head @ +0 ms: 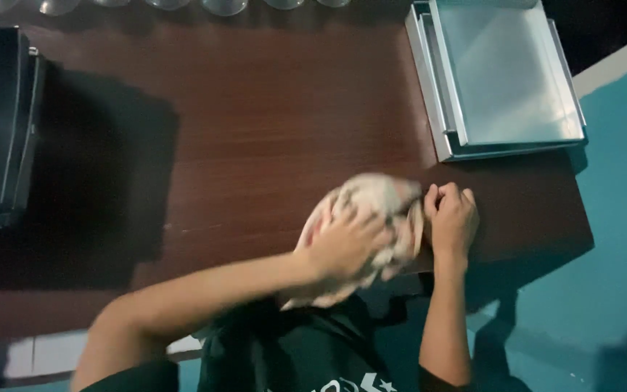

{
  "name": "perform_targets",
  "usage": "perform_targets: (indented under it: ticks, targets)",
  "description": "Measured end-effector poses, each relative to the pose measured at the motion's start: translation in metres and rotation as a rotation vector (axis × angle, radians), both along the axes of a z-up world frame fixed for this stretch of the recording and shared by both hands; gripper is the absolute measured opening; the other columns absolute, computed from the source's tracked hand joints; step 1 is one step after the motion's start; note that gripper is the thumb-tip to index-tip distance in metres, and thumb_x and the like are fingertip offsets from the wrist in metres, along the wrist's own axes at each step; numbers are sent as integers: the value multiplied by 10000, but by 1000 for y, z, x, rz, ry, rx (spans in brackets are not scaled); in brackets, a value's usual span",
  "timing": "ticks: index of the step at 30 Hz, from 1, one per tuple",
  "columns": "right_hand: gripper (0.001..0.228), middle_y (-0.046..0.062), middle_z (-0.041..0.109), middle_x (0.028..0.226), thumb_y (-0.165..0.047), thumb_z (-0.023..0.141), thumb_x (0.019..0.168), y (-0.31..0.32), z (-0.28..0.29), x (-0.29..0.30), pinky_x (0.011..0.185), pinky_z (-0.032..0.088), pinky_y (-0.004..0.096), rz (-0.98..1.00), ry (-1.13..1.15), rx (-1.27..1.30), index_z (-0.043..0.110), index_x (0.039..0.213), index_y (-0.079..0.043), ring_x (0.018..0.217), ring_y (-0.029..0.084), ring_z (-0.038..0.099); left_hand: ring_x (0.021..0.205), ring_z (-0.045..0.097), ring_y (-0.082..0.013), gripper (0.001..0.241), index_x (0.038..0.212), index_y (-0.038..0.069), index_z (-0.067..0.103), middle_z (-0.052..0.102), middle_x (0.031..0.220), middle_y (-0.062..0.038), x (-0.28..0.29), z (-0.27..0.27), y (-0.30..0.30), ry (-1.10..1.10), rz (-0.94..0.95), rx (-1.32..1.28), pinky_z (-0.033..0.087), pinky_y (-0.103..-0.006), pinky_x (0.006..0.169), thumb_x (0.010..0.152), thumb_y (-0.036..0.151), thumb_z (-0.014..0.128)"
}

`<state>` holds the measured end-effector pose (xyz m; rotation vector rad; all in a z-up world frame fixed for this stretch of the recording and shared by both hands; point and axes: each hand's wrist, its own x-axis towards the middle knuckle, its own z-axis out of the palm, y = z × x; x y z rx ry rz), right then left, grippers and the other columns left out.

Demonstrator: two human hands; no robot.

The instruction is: Wiping a metal baking pan and the table surface with a cloth to clean them.

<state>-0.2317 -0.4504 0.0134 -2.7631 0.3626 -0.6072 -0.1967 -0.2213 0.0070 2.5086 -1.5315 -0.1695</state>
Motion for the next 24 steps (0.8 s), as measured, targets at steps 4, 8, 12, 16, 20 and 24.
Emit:
perform_targets:
  ticks: [4,8,12,16,20,24]
  targets:
    - [281,183,575,650,-163,670,1070,-7,-10,1,601,498,442,32,-26,-84,570,825,-71,777,407,619,1408,451,-410,458,1418,165,558,543,1484,-162,10,-67,65,-4,191,-27,358,-677,1069,964,208,519]
    - [268,171,561,632,-97,686,1071,1,-4,1,572,511,430,23,-52,-45,594,827,-37,766,427,606,1472,393,-427,491,1497,75,551,528,1546,-200,124,-82,168,-121,725,102,240,-806,1066,1017,135,466]
    - [256,116,529,639,-97,648,1101,3,-2,-1,558,489,422,22,-15,-22,614,865,0,705,363,571,1523,291,-386,599,1488,97,546,474,1555,-223,273,-128,314,-54,925,-164,178,-609,1222,935,233,731]
    - [274,119,626,787,-168,606,1128,-4,-13,-1,616,461,403,-19,88,-123,621,882,-50,814,289,577,1305,405,-387,641,1466,37,394,414,1406,-228,296,-134,328,-337,843,-741,335,-510,1125,938,217,709]
    - [252,159,555,639,-122,693,1079,1,-5,-1,569,514,422,6,7,-89,620,861,-20,761,390,603,1473,281,-411,716,1494,97,447,329,1587,-237,201,-41,264,-207,958,-323,145,-554,1215,932,506,616]
    - [230,140,575,646,-112,665,1105,6,2,-2,599,529,419,12,24,-53,657,898,-13,726,352,600,1590,214,-246,845,1643,194,224,262,1701,-145,89,16,248,337,922,-154,-46,-446,1293,1008,730,373]
